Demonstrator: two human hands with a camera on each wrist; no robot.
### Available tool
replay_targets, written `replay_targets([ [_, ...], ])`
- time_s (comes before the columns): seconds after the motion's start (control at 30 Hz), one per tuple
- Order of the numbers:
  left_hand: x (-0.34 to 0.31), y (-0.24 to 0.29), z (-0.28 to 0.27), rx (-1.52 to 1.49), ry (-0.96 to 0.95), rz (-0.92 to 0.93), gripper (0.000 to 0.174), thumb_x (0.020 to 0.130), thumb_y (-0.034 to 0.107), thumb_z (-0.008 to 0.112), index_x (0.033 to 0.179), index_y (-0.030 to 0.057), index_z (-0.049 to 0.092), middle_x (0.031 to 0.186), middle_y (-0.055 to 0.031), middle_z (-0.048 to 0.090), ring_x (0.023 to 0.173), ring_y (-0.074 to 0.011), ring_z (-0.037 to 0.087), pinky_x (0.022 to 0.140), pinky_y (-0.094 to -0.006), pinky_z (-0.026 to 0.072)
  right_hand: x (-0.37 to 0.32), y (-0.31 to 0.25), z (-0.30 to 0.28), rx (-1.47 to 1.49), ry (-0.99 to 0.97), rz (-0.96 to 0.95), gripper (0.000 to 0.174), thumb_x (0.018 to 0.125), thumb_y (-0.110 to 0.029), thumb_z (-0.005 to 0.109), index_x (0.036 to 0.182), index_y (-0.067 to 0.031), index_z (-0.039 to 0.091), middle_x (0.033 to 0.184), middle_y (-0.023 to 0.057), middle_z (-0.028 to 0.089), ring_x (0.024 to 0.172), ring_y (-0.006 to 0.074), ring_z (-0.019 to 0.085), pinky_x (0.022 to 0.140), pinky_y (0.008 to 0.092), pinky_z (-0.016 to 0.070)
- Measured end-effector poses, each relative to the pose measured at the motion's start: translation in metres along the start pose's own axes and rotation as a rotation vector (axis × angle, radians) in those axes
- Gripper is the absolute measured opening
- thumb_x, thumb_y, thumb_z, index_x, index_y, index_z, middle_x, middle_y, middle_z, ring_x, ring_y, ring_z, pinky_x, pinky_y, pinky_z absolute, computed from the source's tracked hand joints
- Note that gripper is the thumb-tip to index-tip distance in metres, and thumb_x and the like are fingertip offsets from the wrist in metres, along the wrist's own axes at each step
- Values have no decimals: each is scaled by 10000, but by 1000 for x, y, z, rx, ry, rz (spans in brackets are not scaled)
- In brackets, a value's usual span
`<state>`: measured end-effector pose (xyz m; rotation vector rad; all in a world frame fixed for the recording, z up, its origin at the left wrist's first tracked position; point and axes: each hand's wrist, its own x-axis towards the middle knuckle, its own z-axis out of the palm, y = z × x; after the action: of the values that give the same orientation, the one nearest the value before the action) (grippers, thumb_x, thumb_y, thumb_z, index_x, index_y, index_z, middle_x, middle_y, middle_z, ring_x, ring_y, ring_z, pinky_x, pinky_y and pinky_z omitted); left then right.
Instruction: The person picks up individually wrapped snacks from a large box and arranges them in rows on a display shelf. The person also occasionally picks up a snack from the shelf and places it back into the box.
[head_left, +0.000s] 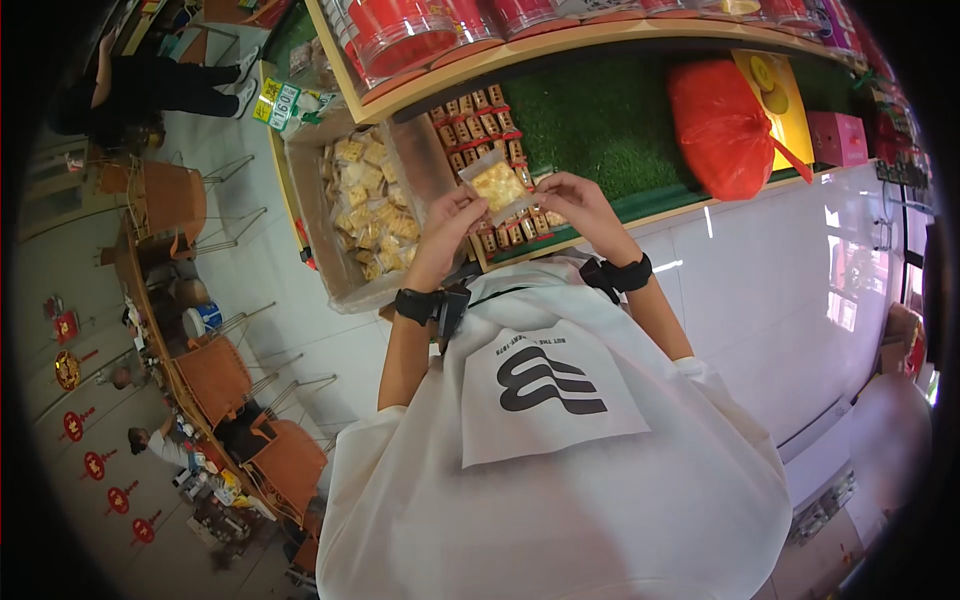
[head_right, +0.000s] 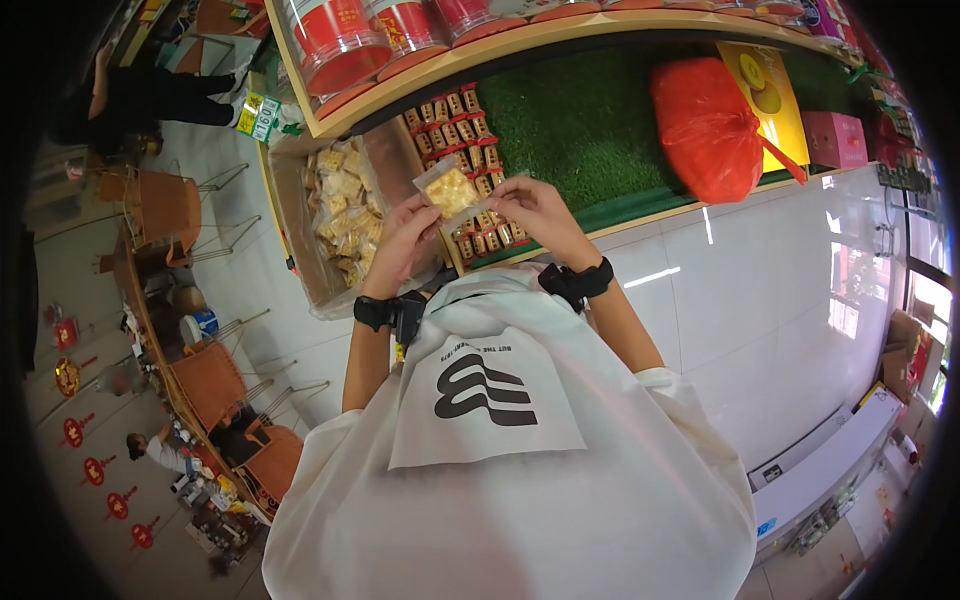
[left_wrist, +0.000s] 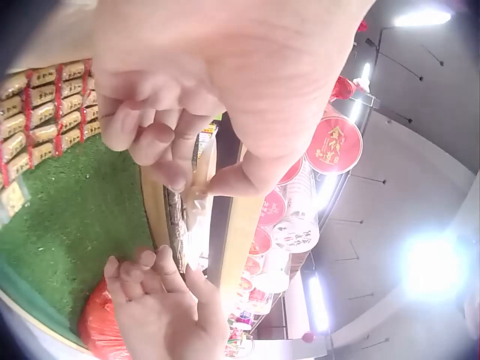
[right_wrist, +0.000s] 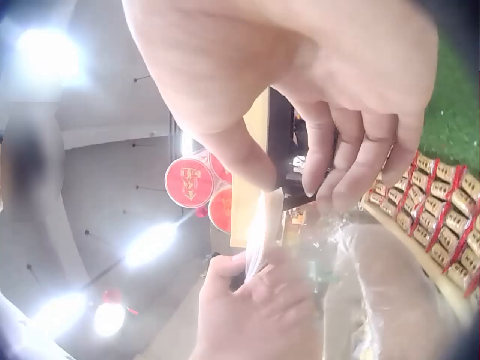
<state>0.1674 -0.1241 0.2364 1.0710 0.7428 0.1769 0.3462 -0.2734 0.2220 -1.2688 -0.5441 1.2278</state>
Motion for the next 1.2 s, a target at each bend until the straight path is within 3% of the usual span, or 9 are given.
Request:
replay_targets([
  [0.2, 8, 1, 8, 130, 27, 62, 156, 904, 139, 601, 973, -1, 597, 878, -11, 621, 781, -56, 564, 687, -208, 449, 14, 3, -16, 82, -40, 43, 164, 886, -117, 627, 967, 25, 635, 933, 49, 639, 858, 109, 597, 769, 253, 495],
  [0.3, 13, -1, 0, 244, -29, 34, 178, 899, 138, 613, 980, -19, 594, 891, -19, 625, 817, -79, 593, 713, -220, 471, 21, 1, -18, -11, -82, 13, 165, 896, -123, 609, 965, 25, 632, 897, 45, 628, 845, 112, 575, 776, 260, 463],
  [0.5, 18, 4, 12, 330, -40, 6, 186, 899, 149, 621, 979, -17, 596, 865, -23, 621, 758, -70, 594, 676, -212, 476, 41, 8, -32, -51, -166, 88, 161, 888, -123, 627, 947, 27, 634, 901, 24, 628, 841, 90, 582, 767, 245, 470],
  [0.7, 29, -5, 22, 296, 19, -54, 191, 897, 160, 640, 1005, 5, 615, 860, 21, 608, 806, -41, 550, 710, -184, 427, 54, 15, -57, -90, -275, 171, 145, 881, -116, 625, 933, 18, 637, 889, 16, 629, 829, 88, 584, 762, 245, 474],
  [0.9, 15, -5, 11, 301, 221, -37, 285, 902, 232, 645, 1068, 1, 639, 859, 10, 632, 756, -50, 547, 643, -202, 425, 72, 36, -92, -99, -254, 207, 181, 852, -127, 630, 939, 28, 660, 846, 41, 652, 785, 93, 591, 705, 235, 478],
  [1.03, -15, -24, -19, 267, 413, -83, 264, 931, 251, 600, 1061, 27, 646, 820, 22, 623, 675, -33, 487, 587, -192, 360, 108, 75, -134, -189, -131, 208, 257, 844, -213, 644, 950, 19, 678, 831, 29, 653, 743, 99, 581, 670, 253, 472],
  [1.2, -63, -60, -50, 311, 538, -174, 289, 926, 262, 605, 1021, -8, 645, 832, -18, 644, 693, -66, 525, 622, -216, 419, 158, 116, -163, -494, -18, 356, 369, 866, -312, 625, 1047, 7, 656, 854, 57, 643, 720, 155, 579, 684, 309, 477],
])
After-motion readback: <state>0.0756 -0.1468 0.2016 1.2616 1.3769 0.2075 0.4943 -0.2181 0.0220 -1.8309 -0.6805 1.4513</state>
